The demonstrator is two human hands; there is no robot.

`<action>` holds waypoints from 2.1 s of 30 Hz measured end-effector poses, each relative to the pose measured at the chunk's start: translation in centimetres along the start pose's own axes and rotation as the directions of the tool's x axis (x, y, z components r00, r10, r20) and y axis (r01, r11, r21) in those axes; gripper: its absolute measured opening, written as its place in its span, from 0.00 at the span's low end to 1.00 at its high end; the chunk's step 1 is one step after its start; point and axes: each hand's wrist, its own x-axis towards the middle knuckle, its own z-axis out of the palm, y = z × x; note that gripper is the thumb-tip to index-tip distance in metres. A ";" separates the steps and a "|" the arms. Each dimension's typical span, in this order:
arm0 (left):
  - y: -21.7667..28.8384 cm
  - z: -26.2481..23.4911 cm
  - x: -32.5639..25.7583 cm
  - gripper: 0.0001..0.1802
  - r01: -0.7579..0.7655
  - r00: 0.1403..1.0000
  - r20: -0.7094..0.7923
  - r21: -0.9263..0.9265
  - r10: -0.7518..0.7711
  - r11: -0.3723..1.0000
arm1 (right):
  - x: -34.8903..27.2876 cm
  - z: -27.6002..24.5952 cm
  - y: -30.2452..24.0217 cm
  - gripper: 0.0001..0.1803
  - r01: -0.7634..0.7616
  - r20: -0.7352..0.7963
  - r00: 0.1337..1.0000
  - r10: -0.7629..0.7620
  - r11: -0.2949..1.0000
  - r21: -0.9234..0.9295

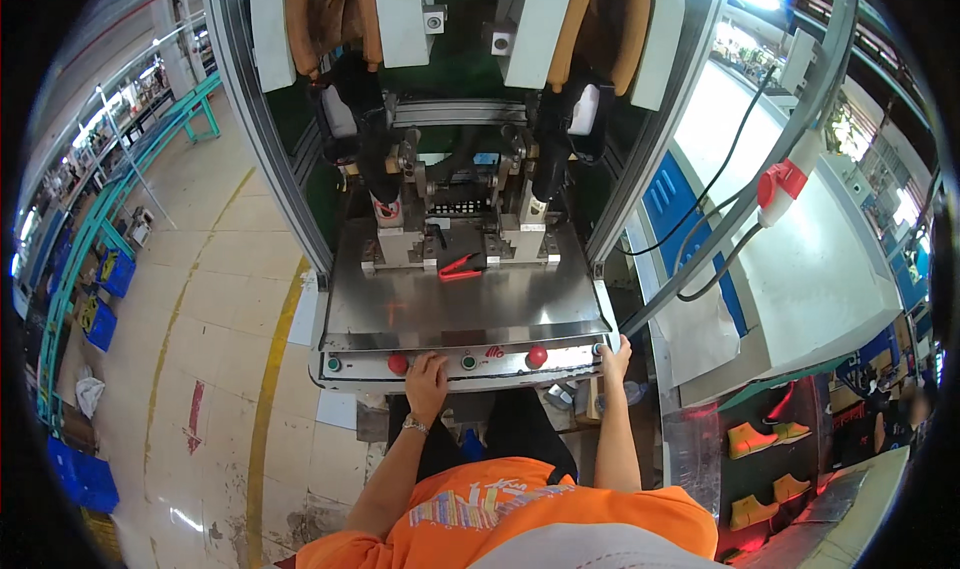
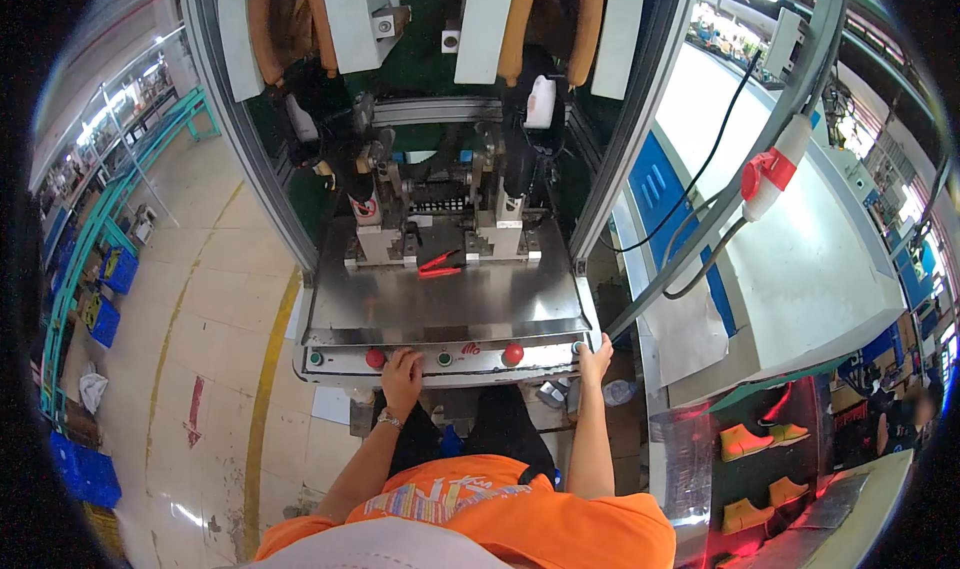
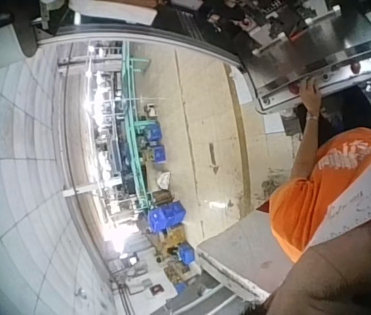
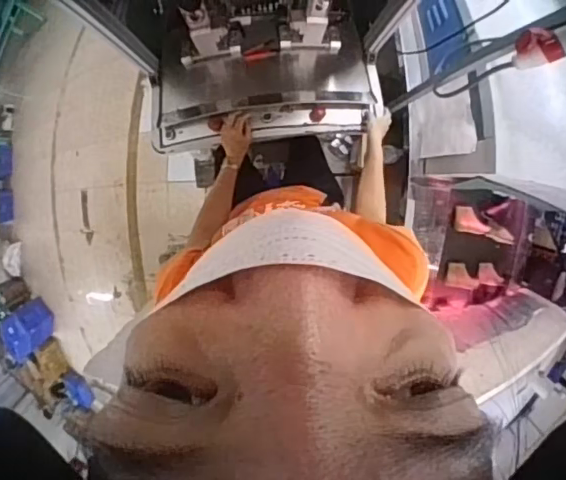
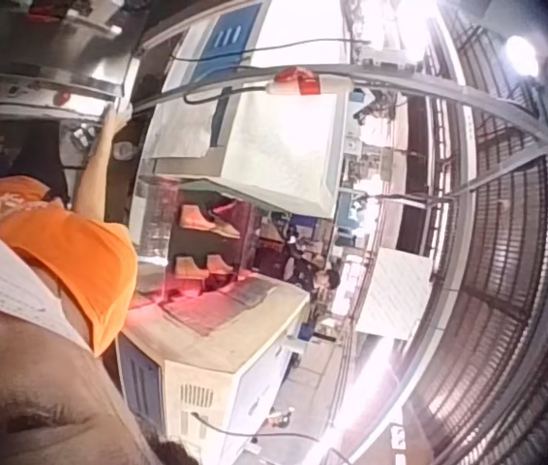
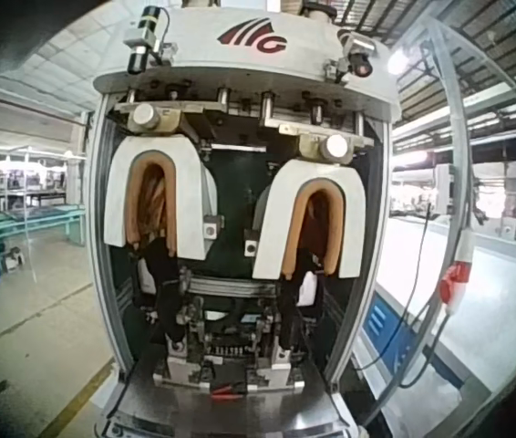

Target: The person places black shoes into a machine, presses buttons to operate it, and then removes the shoes. This process is repeated multiple times with different shoes in a factory setting.

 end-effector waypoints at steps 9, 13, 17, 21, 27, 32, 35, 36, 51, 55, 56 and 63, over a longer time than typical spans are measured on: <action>0.1 -0.4 -0.1 0.11 -0.012 1.000 0.022 -0.022 0.012 1.000 | -1.0 0.3 -0.1 0.36 0.048 -0.064 0.997 -0.050 0.998 -0.034; 0.1 -0.5 -0.2 0.10 -0.014 1.000 0.016 -0.010 0.014 1.000 | -1.8 0.2 -1.2 0.36 0.029 -0.064 0.997 -0.033 0.998 -0.061; 0.1 -0.3 -0.2 0.08 0.005 0.999 0.040 0.004 -0.005 1.000 | -2.1 0.1 -1.1 0.37 0.047 -0.087 0.995 -0.055 0.995 -0.094; 0.0 -0.1 -0.2 0.08 -0.064 0.997 -0.031 0.009 0.065 0.998 | -2.3 0.0 -1.3 0.38 0.008 -0.088 0.996 -0.017 0.995 -0.100; 0.1 -0.2 -0.1 0.08 -0.065 0.998 -0.013 -0.027 0.065 0.998 | -2.6 -0.1 -1.7 0.39 0.010 -0.101 0.995 -0.022 0.993 -0.116; 0.3 -0.9 0.1 0.07 0.073 0.996 -0.038 -0.242 -0.084 0.968 | -2.8 0.1 -1.8 0.38 0.073 -0.096 0.992 -0.086 0.989 -0.131; 2.6 -4.9 5.3 0.05 0.070 0.976 -0.163 -0.397 -0.146 0.915 | -2.6 -0.3 -1.1 0.39 0.073 -0.121 0.989 -0.087 0.991 -0.112; 2.3 -6.4 7.7 0.04 0.007 0.951 -0.288 -0.345 -0.113 0.938 | -2.6 -0.1 -1.1 0.39 0.086 -0.133 0.986 -0.101 0.990 -0.115; 8.6 -26.0 34.2 0.13 -0.427 0.755 -0.446 0.220 0.480 0.877 | -1.2 0.4 0.7 0.33 0.114 -0.285 0.958 -0.030 0.953 0.282; 7.7 -27.4 35.7 0.08 -0.482 0.743 -0.382 0.264 0.550 0.835 | -1.9 -1.8 -1.4 0.16 0.165 -0.410 0.909 -0.072 0.967 0.196; 7.5 -27.9 35.7 0.07 -0.503 0.710 -0.421 0.259 0.565 0.825 | -2.4 -2.6 -3.1 0.18 0.244 -0.442 0.890 -0.113 0.937 0.250; 12.5 -31.4 31.8 0.05 -0.539 0.668 -0.515 0.162 0.537 0.827 | -4.4 -5.6 -9.3 0.24 0.218 -0.085 0.976 -0.202 0.846 0.487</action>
